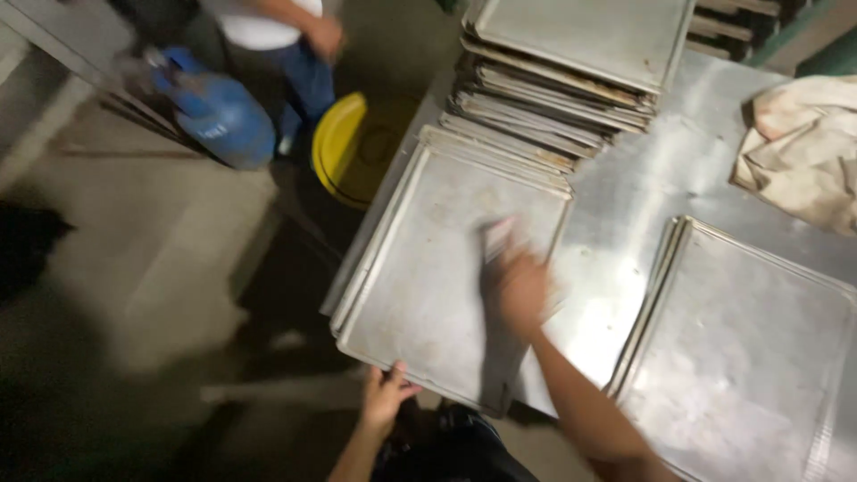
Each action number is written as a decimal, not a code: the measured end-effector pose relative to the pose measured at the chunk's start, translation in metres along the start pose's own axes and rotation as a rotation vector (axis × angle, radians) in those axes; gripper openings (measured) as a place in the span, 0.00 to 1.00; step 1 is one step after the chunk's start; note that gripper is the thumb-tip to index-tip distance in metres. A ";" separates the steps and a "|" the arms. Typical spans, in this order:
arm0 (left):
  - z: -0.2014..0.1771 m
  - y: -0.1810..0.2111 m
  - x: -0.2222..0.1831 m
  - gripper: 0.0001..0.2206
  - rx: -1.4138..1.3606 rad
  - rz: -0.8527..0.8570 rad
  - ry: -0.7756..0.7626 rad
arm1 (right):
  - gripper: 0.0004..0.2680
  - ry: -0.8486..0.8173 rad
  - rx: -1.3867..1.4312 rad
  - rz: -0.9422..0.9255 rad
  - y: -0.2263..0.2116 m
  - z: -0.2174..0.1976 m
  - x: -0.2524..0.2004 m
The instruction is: Wiping down metal baking trays with a cloth in a production area.
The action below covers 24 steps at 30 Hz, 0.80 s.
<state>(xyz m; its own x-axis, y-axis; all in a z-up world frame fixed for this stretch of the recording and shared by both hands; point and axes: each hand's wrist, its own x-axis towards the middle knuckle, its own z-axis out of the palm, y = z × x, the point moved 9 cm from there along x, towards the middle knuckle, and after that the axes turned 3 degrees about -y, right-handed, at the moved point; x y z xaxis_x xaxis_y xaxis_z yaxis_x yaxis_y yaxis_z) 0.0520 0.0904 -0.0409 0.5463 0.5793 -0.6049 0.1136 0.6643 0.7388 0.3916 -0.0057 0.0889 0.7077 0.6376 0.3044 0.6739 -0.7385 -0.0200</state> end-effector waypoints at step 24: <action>-0.042 -0.008 0.011 0.15 0.703 0.262 0.106 | 0.25 0.138 0.061 -0.159 -0.076 0.021 0.186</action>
<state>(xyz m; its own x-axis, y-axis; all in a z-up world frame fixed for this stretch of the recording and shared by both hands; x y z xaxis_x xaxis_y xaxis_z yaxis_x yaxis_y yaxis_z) 0.0226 0.1112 -0.0657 0.5499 0.7426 -0.3823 0.5126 0.0613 0.8564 0.4767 0.1738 0.1270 0.5590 0.7057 0.4354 0.7891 -0.6141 -0.0178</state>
